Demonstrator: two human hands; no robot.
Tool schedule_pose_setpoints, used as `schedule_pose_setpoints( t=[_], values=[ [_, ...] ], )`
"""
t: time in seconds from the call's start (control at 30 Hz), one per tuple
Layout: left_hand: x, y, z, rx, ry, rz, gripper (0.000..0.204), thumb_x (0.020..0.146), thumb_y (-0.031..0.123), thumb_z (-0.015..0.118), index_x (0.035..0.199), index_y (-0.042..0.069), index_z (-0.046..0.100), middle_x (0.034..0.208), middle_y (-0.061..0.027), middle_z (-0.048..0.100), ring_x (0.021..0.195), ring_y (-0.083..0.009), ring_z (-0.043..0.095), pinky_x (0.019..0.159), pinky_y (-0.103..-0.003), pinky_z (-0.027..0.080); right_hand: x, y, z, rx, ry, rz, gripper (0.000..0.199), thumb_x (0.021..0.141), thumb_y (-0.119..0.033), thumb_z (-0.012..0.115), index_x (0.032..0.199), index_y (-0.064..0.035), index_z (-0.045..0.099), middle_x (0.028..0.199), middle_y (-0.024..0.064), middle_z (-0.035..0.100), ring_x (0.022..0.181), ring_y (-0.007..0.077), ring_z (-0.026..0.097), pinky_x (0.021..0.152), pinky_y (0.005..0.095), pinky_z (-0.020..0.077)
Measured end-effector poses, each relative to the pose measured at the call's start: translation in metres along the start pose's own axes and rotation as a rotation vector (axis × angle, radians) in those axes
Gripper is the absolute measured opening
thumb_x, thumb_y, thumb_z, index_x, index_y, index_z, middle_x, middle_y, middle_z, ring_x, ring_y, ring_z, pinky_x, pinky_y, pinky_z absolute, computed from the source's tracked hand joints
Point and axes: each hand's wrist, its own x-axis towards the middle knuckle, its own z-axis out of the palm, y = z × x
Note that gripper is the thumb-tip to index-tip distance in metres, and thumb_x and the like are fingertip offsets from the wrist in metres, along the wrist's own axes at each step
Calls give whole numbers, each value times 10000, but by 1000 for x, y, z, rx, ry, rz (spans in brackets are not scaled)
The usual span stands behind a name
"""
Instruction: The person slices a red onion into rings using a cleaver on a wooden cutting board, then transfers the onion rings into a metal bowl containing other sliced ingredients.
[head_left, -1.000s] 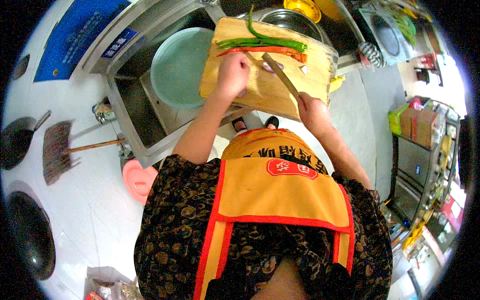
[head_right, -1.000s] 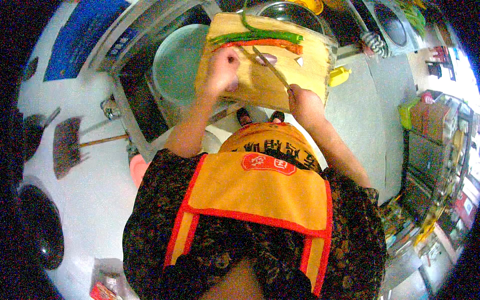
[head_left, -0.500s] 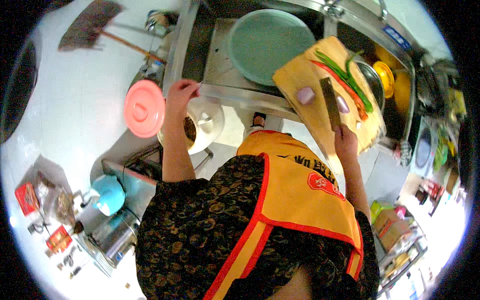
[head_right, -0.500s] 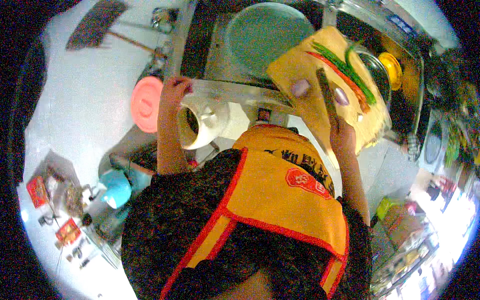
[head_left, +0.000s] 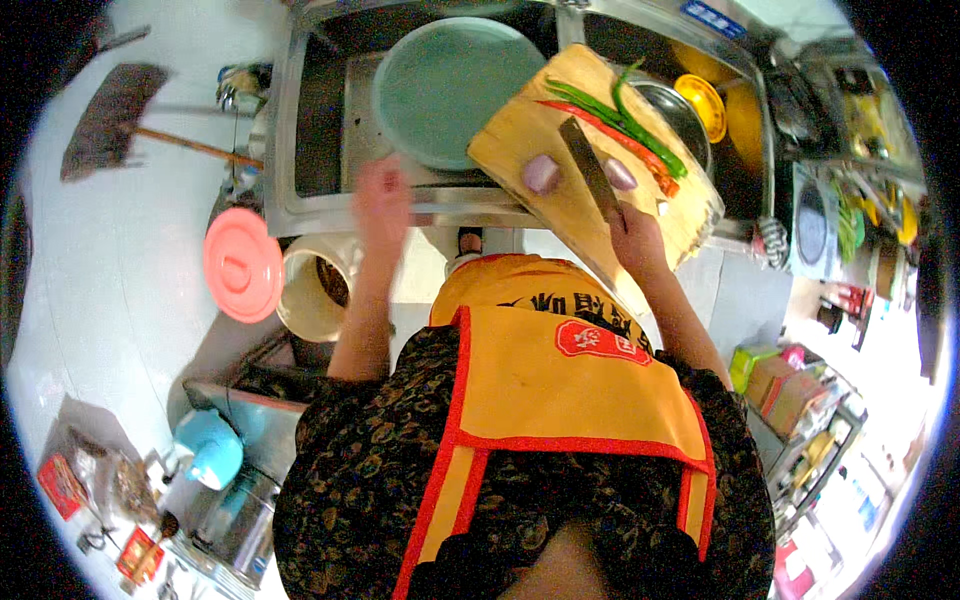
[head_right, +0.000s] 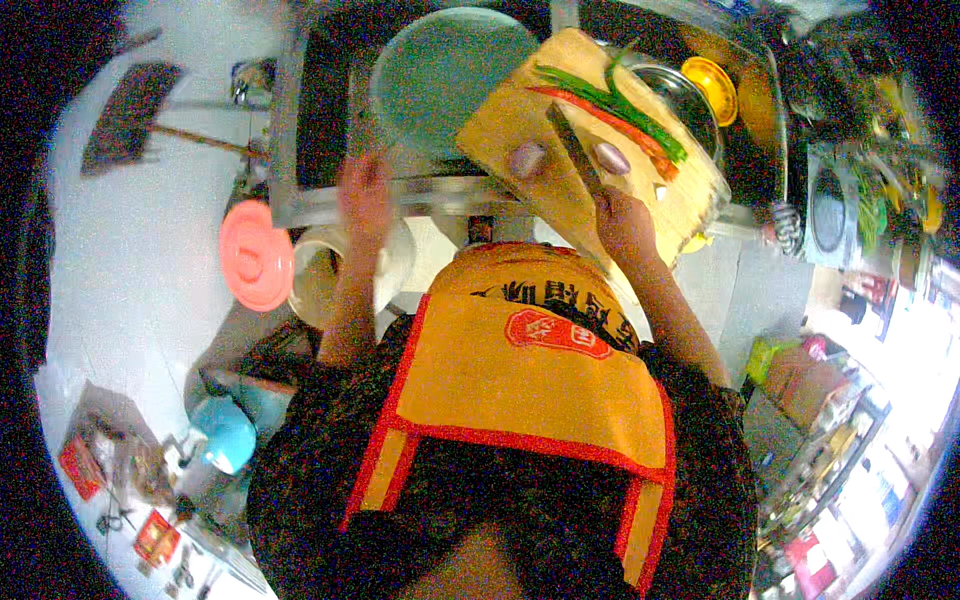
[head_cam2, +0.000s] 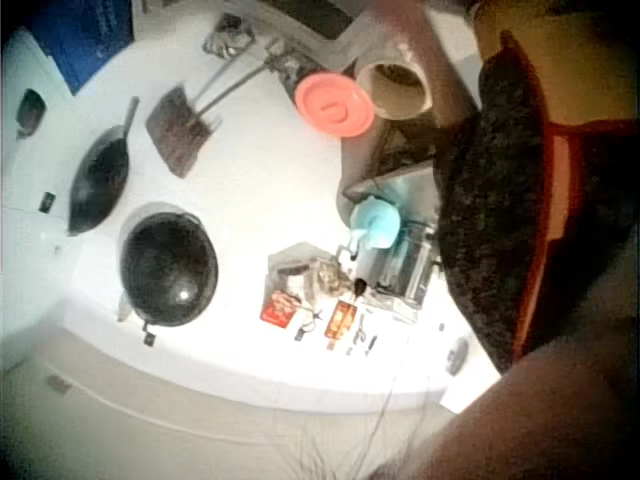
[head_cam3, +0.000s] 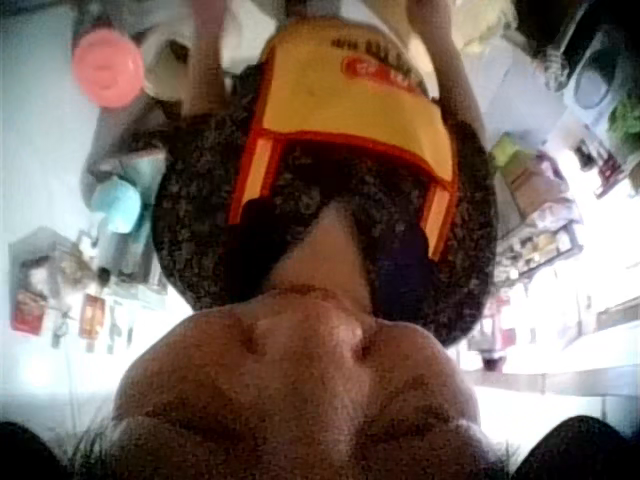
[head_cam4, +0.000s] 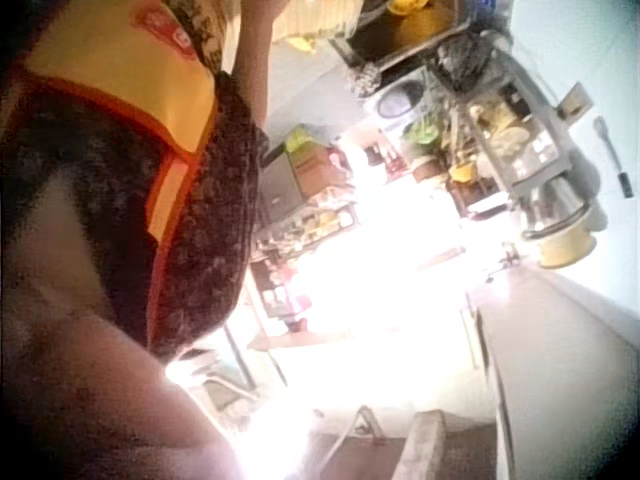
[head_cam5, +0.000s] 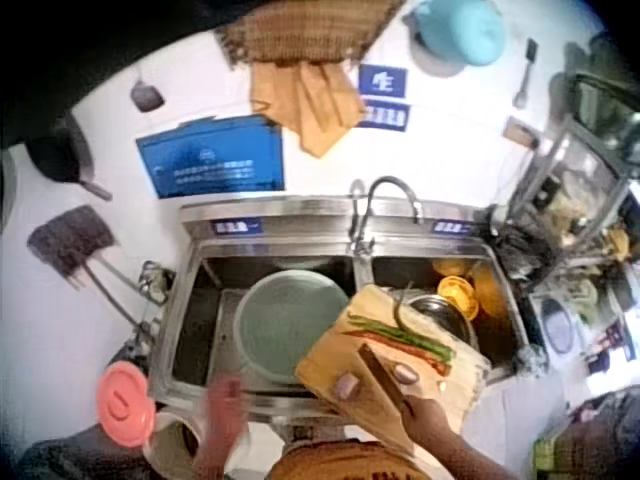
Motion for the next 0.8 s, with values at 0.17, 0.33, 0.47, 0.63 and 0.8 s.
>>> schedule_pose_setpoints(
  t=[0.17,0.33,0.47,0.63,0.8],
  values=[
    [6,95,105,-220,-370,10,274,794,101,622,1047,9,567,971,-172,575,878,-322,578,785,-410,471,-15,-23,-11,154,64,65,240,900,-235,507,921,-16,604,765,257,596,756,447,578,658,476,458],
    [-1,114,127,-290,-482,-99,284,779,114,641,998,-29,531,963,-202,559,920,-365,546,830,-437,442,-32,-38,-16,82,39,158,224,906,-223,502,963,-27,594,795,262,600,786,451,576,672,485,457],
    [-4,110,146,-324,-450,-59,280,779,92,639,991,-23,498,947,-199,540,892,-368,534,814,-434,434,-39,-33,-6,108,14,146,214,913,-233,487,966,-48,581,773,247,607,760,442,586,665,500,463],
    [-10,108,152,-478,-415,-108,277,782,57,635,997,-21,481,951,-189,524,885,-354,524,801,-431,426,-41,-30,1,60,42,98,221,929,-268,455,947,-74,560,735,221,617,730,423,606,661,525,473],
    [-6,99,157,-290,-361,52,306,833,139,674,1023,4,476,853,-108,559,758,-229,587,681,-348,505,-41,-37,-3,50,-36,159,230,935,-268,436,934,-67,547,738,218,618,731,418,609,661,525,473]
  ],
)
